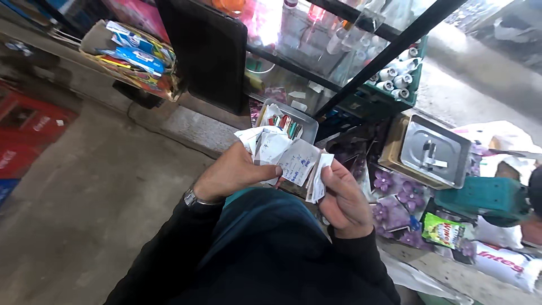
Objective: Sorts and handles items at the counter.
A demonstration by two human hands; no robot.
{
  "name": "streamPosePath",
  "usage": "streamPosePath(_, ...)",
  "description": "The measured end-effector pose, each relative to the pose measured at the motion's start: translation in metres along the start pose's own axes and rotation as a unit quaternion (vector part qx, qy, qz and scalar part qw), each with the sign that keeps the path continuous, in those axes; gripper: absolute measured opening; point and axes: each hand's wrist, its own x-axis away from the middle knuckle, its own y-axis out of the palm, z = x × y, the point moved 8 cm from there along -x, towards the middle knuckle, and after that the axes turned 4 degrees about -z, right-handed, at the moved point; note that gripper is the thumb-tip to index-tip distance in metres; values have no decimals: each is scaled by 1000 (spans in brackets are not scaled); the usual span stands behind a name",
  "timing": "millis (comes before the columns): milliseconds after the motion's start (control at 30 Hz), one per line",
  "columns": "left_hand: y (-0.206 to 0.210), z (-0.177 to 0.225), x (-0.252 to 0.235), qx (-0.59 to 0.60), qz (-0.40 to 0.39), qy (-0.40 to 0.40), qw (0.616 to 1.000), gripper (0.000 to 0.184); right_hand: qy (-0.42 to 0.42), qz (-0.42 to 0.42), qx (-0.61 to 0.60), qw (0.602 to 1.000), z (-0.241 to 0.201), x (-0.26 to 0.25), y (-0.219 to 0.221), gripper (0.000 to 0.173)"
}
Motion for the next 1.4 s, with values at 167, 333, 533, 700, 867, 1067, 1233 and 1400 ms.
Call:
streamPosePath(167,-2,-3,5,8,-15,-17,1000,43,-7,23,40,999,6,-2,8,30)
streamPosePath(333,-6,-5,7,99,-63,-11,993,41,-37,68,92,993,10,-5,13,25)
streamPosePath(533,-28,-7,20,223,-102,-97,965,36,-80,122,121,982,16,-4,22,26)
streamPosePath(700,-52,-4,32,277,-137,-131,942,39,-115,157,116,974,28,-6,31,26)
streamPosePath(867,-83,2,47,232,-127,-155,952,41,-127,176,97,971,53,-13,47,27)
streamPosePath(1067,-101,11,56,169,-114,-144,968,30,-131,168,75,974,83,-16,73,25)
streamPosePath(1233,-98,10,54,158,-162,-112,968,32,-137,189,94,968,91,-6,78,25)
streamPosePath(1400,-98,12,52,150,-175,-95,968,37,-177,216,117,953,79,4,77,25)
